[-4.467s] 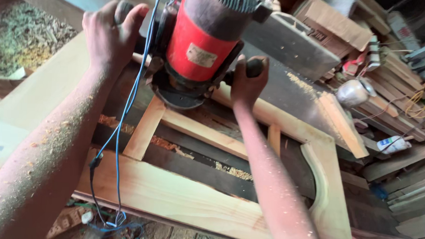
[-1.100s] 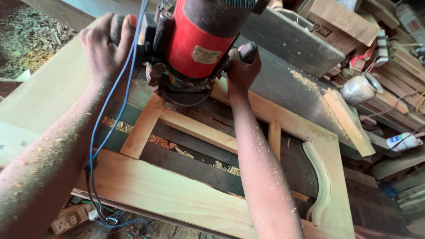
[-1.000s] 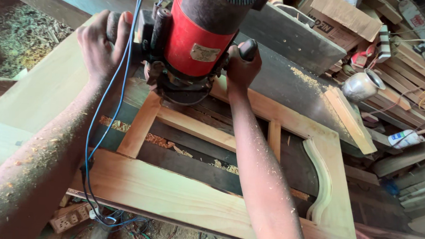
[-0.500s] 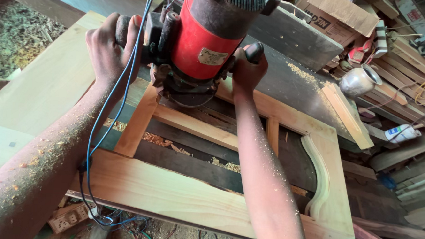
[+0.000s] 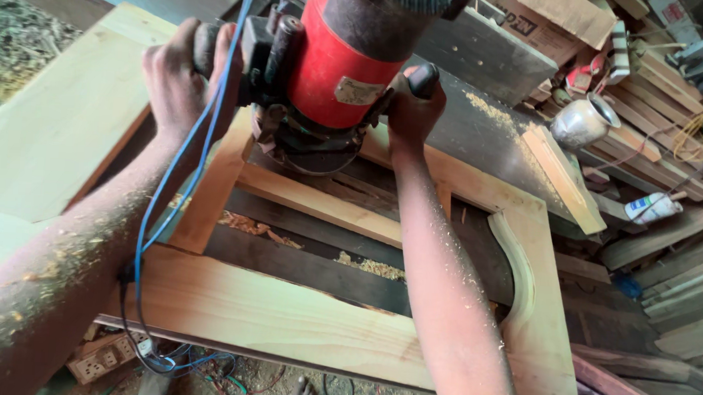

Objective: The person uses a red handheld router to shape the edges of a light-colored wooden frame. They guide the tool along the inner and outer contours of the frame, creating a curved profile while wood shavings accumulate on the workbench.

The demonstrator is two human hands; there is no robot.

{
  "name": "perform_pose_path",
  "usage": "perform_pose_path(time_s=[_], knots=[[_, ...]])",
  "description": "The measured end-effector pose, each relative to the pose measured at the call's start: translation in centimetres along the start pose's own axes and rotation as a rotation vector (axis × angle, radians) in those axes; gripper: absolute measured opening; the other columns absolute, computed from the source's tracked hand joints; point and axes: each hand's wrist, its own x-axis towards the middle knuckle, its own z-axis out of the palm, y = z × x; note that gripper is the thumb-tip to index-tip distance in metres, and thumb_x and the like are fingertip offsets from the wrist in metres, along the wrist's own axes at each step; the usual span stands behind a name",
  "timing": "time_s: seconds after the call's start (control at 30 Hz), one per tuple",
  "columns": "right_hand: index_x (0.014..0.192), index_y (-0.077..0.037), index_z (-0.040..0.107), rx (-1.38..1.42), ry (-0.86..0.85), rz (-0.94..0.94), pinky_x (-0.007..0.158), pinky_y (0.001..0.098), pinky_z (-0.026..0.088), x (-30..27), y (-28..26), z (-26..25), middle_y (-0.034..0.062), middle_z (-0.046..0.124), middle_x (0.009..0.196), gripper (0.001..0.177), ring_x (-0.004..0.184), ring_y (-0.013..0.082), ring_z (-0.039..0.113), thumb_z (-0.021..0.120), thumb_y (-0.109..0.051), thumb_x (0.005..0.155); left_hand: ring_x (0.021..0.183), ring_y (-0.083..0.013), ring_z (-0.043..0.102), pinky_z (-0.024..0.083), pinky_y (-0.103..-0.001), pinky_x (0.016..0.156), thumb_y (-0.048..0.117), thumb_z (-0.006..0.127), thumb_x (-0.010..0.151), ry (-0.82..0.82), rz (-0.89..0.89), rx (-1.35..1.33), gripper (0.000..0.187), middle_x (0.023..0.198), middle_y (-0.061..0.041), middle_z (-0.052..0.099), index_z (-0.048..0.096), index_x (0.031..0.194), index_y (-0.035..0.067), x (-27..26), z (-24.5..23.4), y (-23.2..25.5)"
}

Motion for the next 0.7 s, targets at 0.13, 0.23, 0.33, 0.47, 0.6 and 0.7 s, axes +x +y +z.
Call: perform_pose_path(time_s=[0.13, 0.23, 0.33, 0.47, 0.6, 0.7], knots=[[0.085, -0.007, 0.063, -0.005, -0.057, 0.011, 0.053, 0.0266, 0.047, 0.4, -0.1, -1.1, -0.0018, 0.063, 0.073, 0.012, 0.061, 0.0086, 0.058, 0.068, 0.004, 0.088, 0.054, -0.0215, 0.060, 0.045, -0.036, 0.056, 0.029, 0.064, 0.116, -0.013, 0.003, -0.024, 0.047, 0.063, -0.010, 0.060, 0.054, 0.077, 0.003, -0.2, 0.5, 0.1], [0.085, -0.007, 0.063, 0.045, -0.122, 0.029, 0.053, 0.0264, 0.049, 0.5, -0.4, -1.9, -0.0017, 0.064, 0.072, 0.011, 0.060, 0.0090, 0.061, 0.066, 0.003, 0.088, 0.060, -0.0217, 0.063, 0.050, -0.036, 0.065, 0.027, 0.061, 0.114, -0.013, 0.097, 0.009, 0.043, 0.067, -0.011, 0.058, 0.056, 0.079, 0.002, -0.7, 0.5, 0.5], [0.087, -0.007, 0.062, -0.048, -0.174, -0.062, 0.061, 0.0266, 0.052, 1.0, -0.3, -3.0, -0.0018, 0.064, 0.078, 0.015, 0.069, 0.0080, 0.061, 0.066, 0.007, 0.087, 0.060, -0.0244, 0.062, 0.048, -0.036, 0.062, 0.031, 0.063, 0.116, -0.066, 0.071, -0.006, 0.049, 0.066, -0.015, 0.056, 0.052, 0.081, -0.002, -1.2, 0.6, 0.5], [0.086, -0.006, 0.062, -0.039, -0.193, -0.052, 0.060, 0.0270, 0.051, 1.0, -1.3, -3.4, -0.0014, 0.064, 0.079, 0.016, 0.069, 0.0090, 0.061, 0.066, 0.009, 0.087, 0.065, -0.0256, 0.066, 0.050, -0.036, 0.067, 0.034, 0.057, 0.117, -0.103, 0.141, -0.127, 0.043, 0.072, -0.016, 0.060, 0.059, 0.095, -0.003, -1.3, 0.7, 1.4], [0.084, -0.007, 0.059, 0.024, -0.204, 0.025, 0.056, 0.0266, 0.050, 0.8, -1.8, -4.3, -0.0035, 0.062, 0.077, 0.018, 0.067, 0.0081, 0.061, 0.065, 0.009, 0.081, 0.066, -0.0284, 0.063, 0.048, -0.037, 0.066, 0.040, 0.056, 0.118, -0.179, 0.097, -0.202, 0.046, 0.076, -0.015, 0.060, 0.058, 0.102, -0.003, -1.9, 0.5, 2.2], [0.086, -0.006, 0.062, -0.005, -0.187, -0.060, 0.062, 0.0260, 0.051, 1.5, -1.2, -4.6, -0.0026, 0.064, 0.080, 0.016, 0.071, 0.0077, 0.062, 0.067, 0.009, 0.084, 0.067, -0.0336, 0.060, 0.045, -0.039, 0.064, 0.039, 0.055, 0.120, -0.219, 0.140, -0.097, 0.050, 0.076, -0.019, 0.054, 0.053, 0.094, -0.003, -1.7, 0.6, 2.3]])
